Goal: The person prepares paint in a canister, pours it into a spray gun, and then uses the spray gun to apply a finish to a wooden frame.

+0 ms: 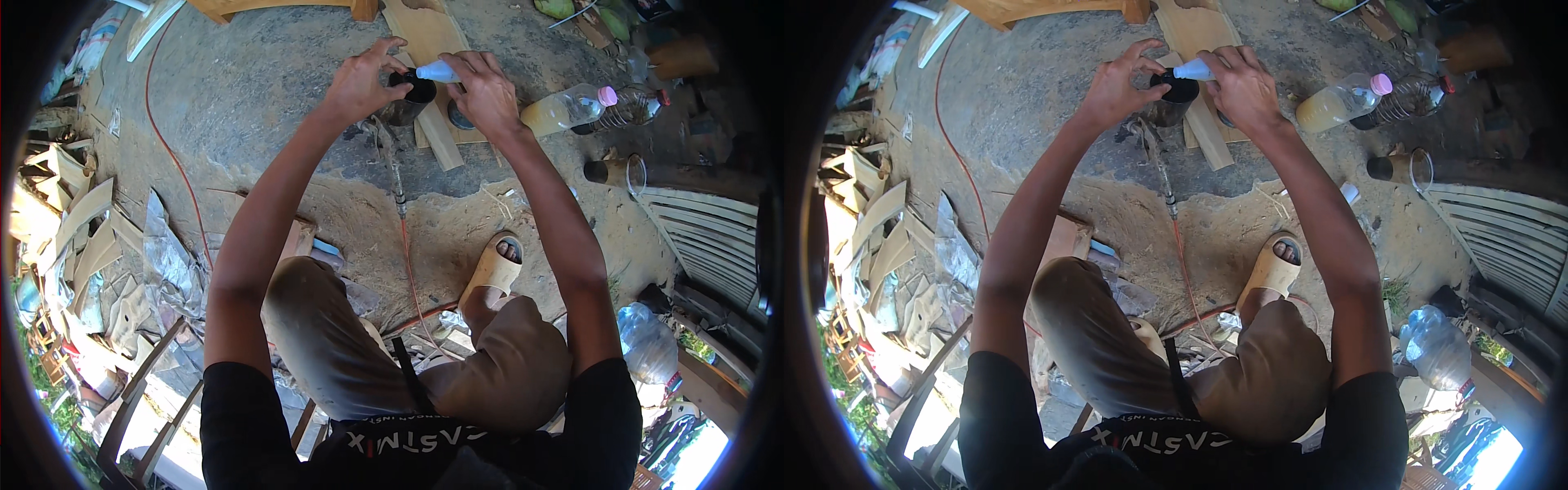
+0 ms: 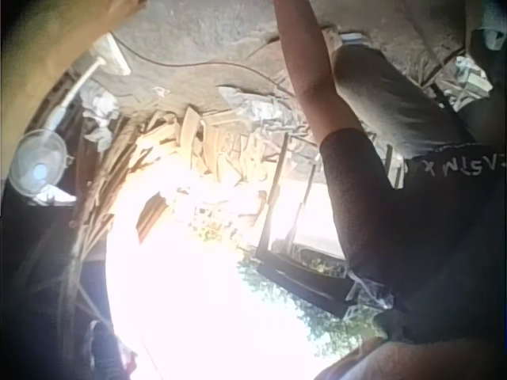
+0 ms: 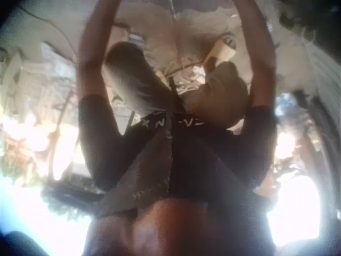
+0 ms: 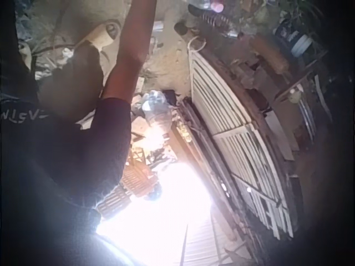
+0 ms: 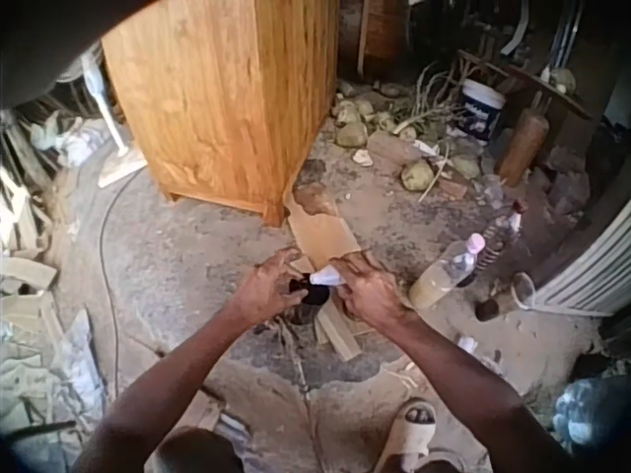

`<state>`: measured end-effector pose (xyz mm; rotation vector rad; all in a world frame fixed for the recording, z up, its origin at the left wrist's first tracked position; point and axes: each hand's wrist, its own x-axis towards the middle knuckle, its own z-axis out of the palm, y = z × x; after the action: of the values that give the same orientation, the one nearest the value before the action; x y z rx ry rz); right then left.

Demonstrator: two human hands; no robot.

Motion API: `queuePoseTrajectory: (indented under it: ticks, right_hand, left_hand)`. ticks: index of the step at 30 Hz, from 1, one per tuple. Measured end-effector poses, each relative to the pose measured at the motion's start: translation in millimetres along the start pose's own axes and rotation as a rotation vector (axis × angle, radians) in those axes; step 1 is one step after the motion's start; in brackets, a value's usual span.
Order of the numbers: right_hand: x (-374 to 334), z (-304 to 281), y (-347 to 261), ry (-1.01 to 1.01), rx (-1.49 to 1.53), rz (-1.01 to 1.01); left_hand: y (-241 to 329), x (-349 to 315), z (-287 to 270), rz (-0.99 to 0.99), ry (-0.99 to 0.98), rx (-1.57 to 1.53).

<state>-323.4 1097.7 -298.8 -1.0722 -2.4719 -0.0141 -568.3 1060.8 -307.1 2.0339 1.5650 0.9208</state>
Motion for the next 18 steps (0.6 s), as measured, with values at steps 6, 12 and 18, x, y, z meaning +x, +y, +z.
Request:
queuePoseTrajectory:
  ticks: [6,12,18]
  right_hand:
    - [4.4,1.5,-2.1,-0.019,-0.038,-0.014]
    - [5.9,6.1,-0.5,0.011,-0.063,-0.039]
    - [4.2,3.7,-4.6,-0.014,0.014,0.028]
  left_hand:
    - [0.7,0.3,3.6,0.009,-0.004,-0.023]
    - [-1.6,1.0,5.7,-0.009,-0.008,-0.014]
    - [-2.7,-0.2,3.1,0.036,-0.015,0.009]
